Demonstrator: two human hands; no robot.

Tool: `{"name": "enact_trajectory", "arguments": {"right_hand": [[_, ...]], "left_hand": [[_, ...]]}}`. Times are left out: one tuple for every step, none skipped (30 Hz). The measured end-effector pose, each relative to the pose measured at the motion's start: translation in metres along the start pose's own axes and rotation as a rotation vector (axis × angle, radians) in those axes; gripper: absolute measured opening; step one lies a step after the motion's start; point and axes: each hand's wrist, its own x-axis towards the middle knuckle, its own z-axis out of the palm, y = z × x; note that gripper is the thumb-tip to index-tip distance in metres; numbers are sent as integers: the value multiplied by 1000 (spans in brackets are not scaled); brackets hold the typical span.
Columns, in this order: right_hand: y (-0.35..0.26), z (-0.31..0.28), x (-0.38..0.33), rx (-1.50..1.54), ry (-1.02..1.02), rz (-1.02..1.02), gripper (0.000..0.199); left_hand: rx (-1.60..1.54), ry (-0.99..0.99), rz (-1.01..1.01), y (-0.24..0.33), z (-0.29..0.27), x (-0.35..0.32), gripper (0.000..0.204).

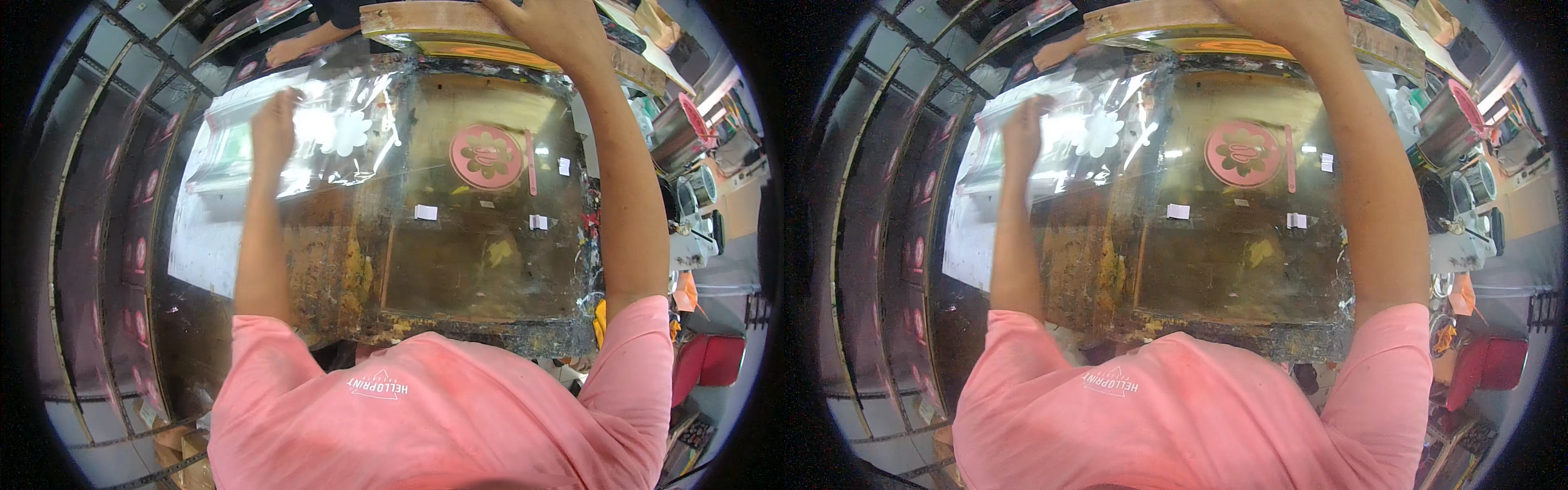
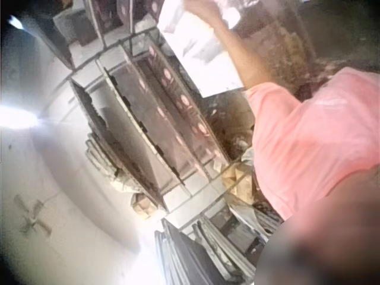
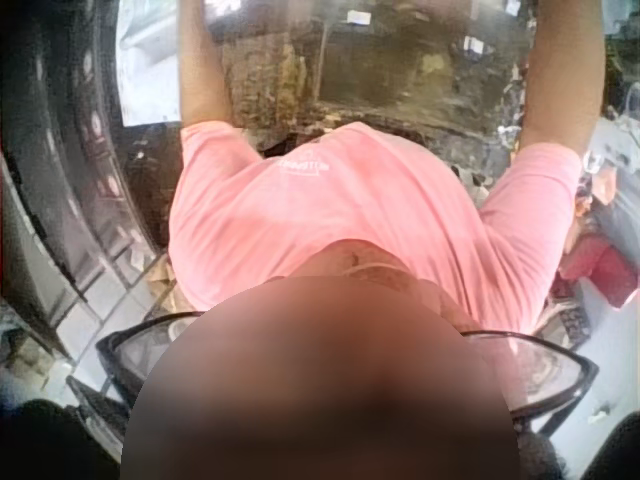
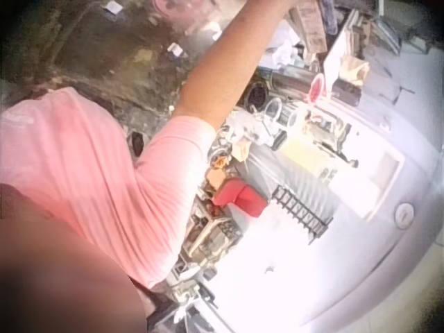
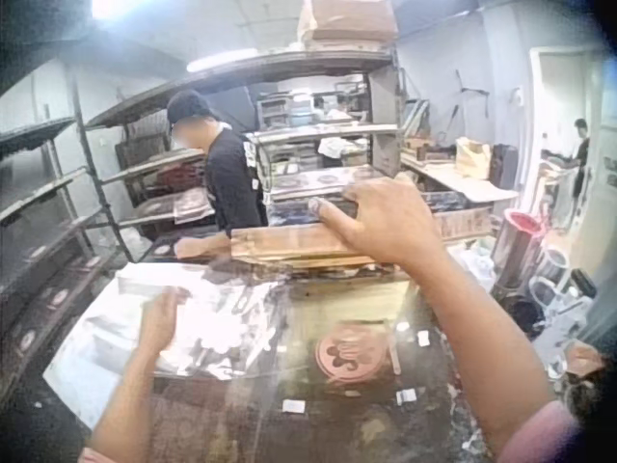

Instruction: The person repeatedly places white sheets under a screen printing frame, uses a squeegee to pull pink ink across the mesh, and lifts the frame to reveal a flower design. The printed sheets are stacked to the left throughout the clip.

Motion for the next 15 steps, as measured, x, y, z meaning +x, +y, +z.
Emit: {"name": "enact_trajectory", "arguments": {"right_hand": [[0, 0, 2, -19, 16, -6, 63], [0, 0, 2, -43, -29, 20, 63], [0, -1, 3, -26, -30, 14, 63], [0, -1, 3, -11, -33, 7, 63], [-1, -2, 2, 3, -37, 1, 63], [-1, -2, 2, -4, -14, 2, 62], [-2, -2, 0, -12, 10, 1, 62], [-2, -2, -1, -17, 38, -1, 62], [-3, -1, -2, -3, 22, 11, 61], [-3, 0, -2, 14, 4, 19, 60], [-2, 1, -3, 32, -17, 21, 59], [-2, 3, -4, 57, 31, -11, 58], [-1, 5, -4, 82, 79, -44, 58], [1, 7, -4, 107, 126, -73, 57], [3, 8, -4, 80, 62, -65, 60]], "left_hand": [[64, 39, 43, 2, -23, 16, 45], [125, 16, 92, 7, -44, 20, 42], [153, -48, 153, 15, -60, 25, 37], [156, -91, 190, 26, -68, 22, 35], [110, -103, 356, 39, -70, 15, 34], [204, -157, 356, 52, -64, 4, 30], [269, -181, 445, 64, -54, -8, 27], [238, -181, 534, 75, -39, -21, 24], [229, -183, 599, 83, -22, -33, 20], [287, -301, 587, 89, -3, -49, 19], [323, -359, 580, 94, 17, -67, 18], [287, -406, 570, 98, 36, -84, 20], [212, -388, 603, 99, 51, -98, 23], [238, -340, 617, 99, 63, -109, 23], [258, -301, 629, 100, 73, -118, 24]]}}
